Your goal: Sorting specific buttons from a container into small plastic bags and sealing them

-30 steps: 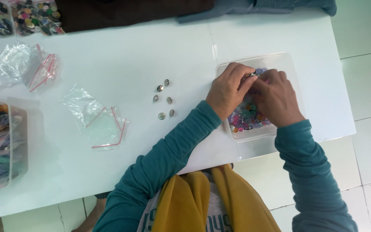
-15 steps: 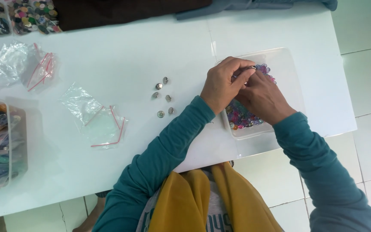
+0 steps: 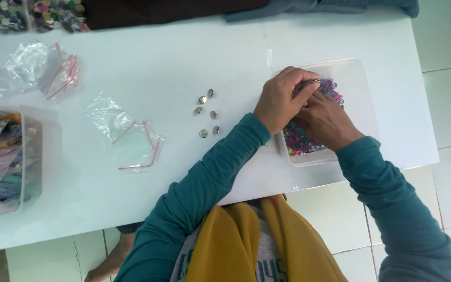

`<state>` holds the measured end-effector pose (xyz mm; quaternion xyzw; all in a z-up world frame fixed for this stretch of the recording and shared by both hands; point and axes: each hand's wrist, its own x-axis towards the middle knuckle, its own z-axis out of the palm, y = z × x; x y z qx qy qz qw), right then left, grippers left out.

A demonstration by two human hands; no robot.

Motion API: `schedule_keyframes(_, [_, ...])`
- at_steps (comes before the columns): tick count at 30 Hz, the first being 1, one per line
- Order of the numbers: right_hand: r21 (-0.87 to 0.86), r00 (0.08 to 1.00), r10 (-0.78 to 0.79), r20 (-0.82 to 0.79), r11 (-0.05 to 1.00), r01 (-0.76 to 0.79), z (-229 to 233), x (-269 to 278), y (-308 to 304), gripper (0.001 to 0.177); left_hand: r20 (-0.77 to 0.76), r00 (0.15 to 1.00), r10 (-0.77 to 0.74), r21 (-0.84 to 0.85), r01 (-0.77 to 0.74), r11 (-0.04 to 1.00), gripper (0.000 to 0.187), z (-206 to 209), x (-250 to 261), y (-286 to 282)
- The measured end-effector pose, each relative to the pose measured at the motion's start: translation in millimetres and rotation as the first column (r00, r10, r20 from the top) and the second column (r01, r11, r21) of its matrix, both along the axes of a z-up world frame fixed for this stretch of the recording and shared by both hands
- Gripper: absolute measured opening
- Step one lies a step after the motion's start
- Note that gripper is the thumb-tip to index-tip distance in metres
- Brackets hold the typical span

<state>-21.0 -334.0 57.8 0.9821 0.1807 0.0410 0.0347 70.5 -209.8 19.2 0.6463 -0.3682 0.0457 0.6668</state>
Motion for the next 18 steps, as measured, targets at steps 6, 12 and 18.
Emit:
schedule_keyframes(6, [0.280,0.984,-0.171,0.053,0.948,0.150,-24.3,-4.0,-32.3,0.015,-0.225,0.950,-0.216,-0.182,0.177,0.967,0.019,19.2,-14.0,25.2])
schedule_keyframes(12, [0.718,0.964,-0.265,-0.028,0.665,0.204,57.9,-30.6,33.2,0.018,-0.235,0.952,-0.195,-0.010,0.198,0.980,0.020,42.2,-43.5,121.6])
schedule_keyframes(18, [0.843,0.984,-0.168,0.055,0.537,0.044,52.3,-62.5,100.1,0.014,-0.206,0.963,0.175,0.278,-0.114,0.954,0.015,27.1,-71.7,228.8])
